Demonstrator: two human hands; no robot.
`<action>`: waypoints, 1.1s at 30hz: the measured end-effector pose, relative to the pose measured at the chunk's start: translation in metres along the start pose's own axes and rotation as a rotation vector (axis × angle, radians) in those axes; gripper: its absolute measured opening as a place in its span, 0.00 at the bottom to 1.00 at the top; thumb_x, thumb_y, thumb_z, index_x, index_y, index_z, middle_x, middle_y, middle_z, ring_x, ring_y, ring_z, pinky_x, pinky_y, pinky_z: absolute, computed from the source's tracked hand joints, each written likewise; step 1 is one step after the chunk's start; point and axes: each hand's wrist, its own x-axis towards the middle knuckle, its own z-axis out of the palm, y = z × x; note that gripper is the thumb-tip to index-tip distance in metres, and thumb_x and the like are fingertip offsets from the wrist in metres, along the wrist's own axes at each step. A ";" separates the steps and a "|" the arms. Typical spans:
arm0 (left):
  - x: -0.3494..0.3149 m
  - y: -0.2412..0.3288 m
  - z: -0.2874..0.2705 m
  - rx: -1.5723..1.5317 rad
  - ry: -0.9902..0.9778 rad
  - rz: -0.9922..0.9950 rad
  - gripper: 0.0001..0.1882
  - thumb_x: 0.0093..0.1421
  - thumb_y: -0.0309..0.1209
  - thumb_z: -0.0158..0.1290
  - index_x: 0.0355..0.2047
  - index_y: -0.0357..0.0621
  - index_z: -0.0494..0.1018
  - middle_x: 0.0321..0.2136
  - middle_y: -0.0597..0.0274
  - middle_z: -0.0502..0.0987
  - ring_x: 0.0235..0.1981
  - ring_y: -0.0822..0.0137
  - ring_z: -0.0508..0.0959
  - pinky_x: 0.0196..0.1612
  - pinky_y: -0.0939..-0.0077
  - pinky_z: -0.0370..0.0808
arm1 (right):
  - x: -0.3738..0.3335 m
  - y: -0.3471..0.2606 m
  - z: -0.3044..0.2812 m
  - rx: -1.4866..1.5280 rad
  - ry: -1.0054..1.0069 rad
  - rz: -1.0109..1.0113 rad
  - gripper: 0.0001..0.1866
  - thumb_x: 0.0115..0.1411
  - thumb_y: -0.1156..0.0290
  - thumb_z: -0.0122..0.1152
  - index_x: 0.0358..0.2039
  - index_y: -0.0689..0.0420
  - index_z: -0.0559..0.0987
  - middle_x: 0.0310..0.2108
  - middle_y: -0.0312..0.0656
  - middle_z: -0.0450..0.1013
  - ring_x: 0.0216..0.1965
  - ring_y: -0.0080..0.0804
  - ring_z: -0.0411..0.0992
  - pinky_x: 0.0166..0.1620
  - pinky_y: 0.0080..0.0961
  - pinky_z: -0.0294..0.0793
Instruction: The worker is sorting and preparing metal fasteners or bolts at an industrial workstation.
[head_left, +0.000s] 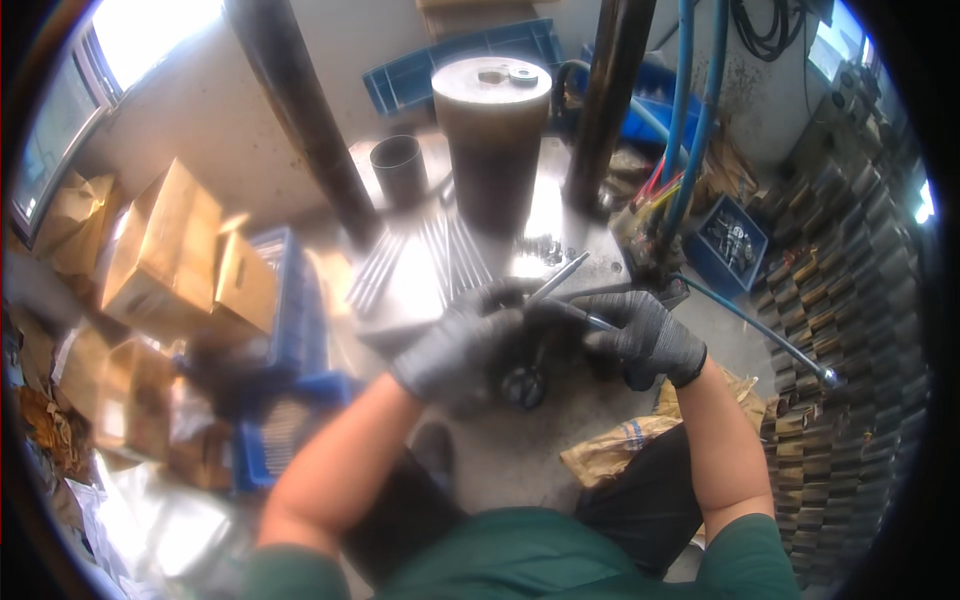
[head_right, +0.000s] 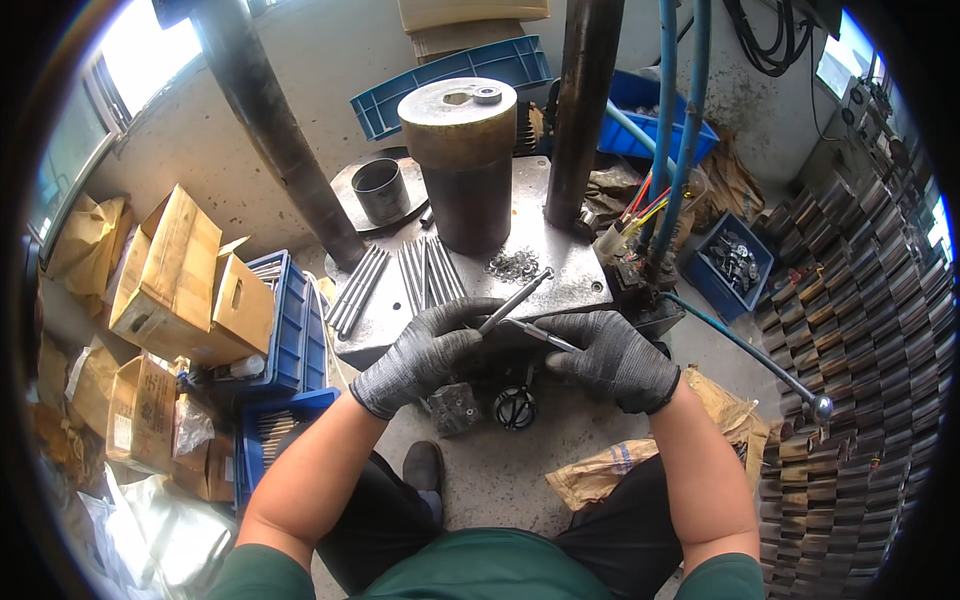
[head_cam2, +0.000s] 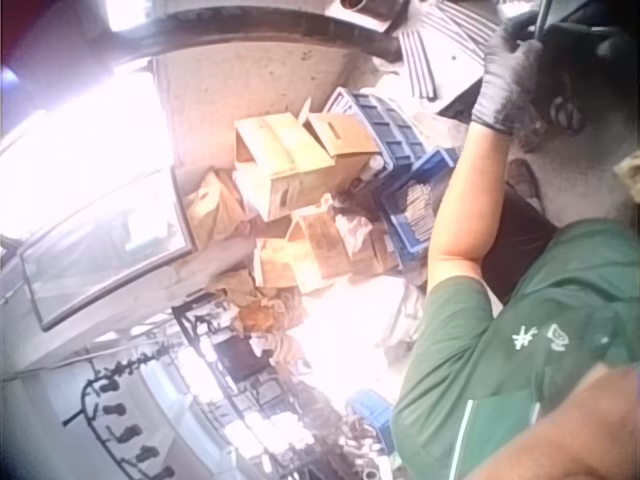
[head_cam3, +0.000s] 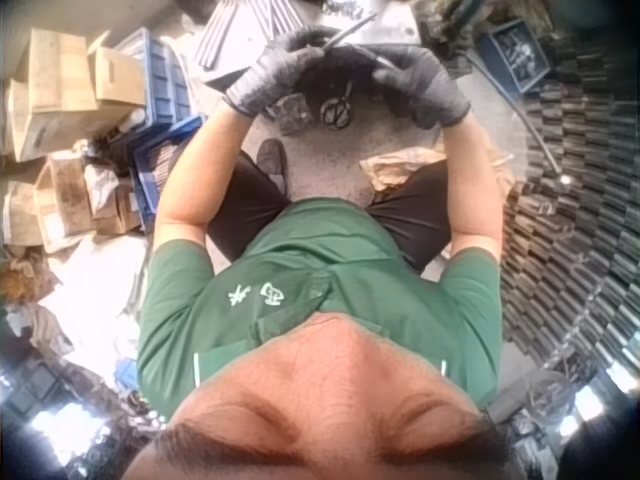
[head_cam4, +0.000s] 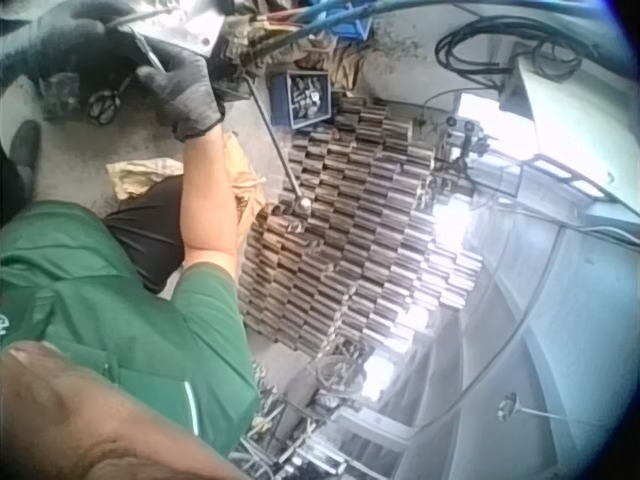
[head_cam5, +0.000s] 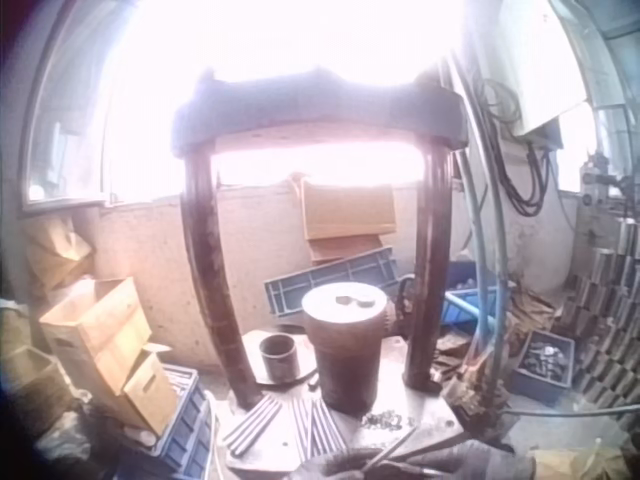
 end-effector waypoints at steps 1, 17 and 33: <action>0.000 0.000 0.000 -0.001 0.003 0.001 0.29 0.69 0.41 0.58 0.64 0.35 0.70 0.51 0.55 0.80 0.52 0.67 0.80 0.58 0.72 0.77 | -0.001 0.001 -0.002 0.000 -0.003 0.000 0.27 0.60 0.81 0.65 0.61 0.61 0.77 0.50 0.40 0.82 0.51 0.20 0.75 0.57 0.26 0.76; 0.001 -0.012 0.000 -0.177 0.093 -0.052 0.28 0.66 0.37 0.56 0.62 0.32 0.70 0.51 0.48 0.80 0.51 0.59 0.83 0.57 0.63 0.81 | 0.002 -0.004 0.011 -0.045 -0.093 0.137 0.26 0.61 0.79 0.66 0.62 0.58 0.78 0.48 0.39 0.82 0.49 0.20 0.75 0.56 0.25 0.76; 0.007 -0.014 -0.002 -0.340 0.080 -0.031 0.29 0.59 0.27 0.50 0.60 0.26 0.68 0.45 0.42 0.82 0.21 0.73 0.77 0.27 0.82 0.76 | 0.005 0.013 0.023 -0.157 0.038 -0.068 0.27 0.61 0.75 0.66 0.62 0.59 0.76 0.50 0.46 0.81 0.51 0.28 0.78 0.56 0.29 0.77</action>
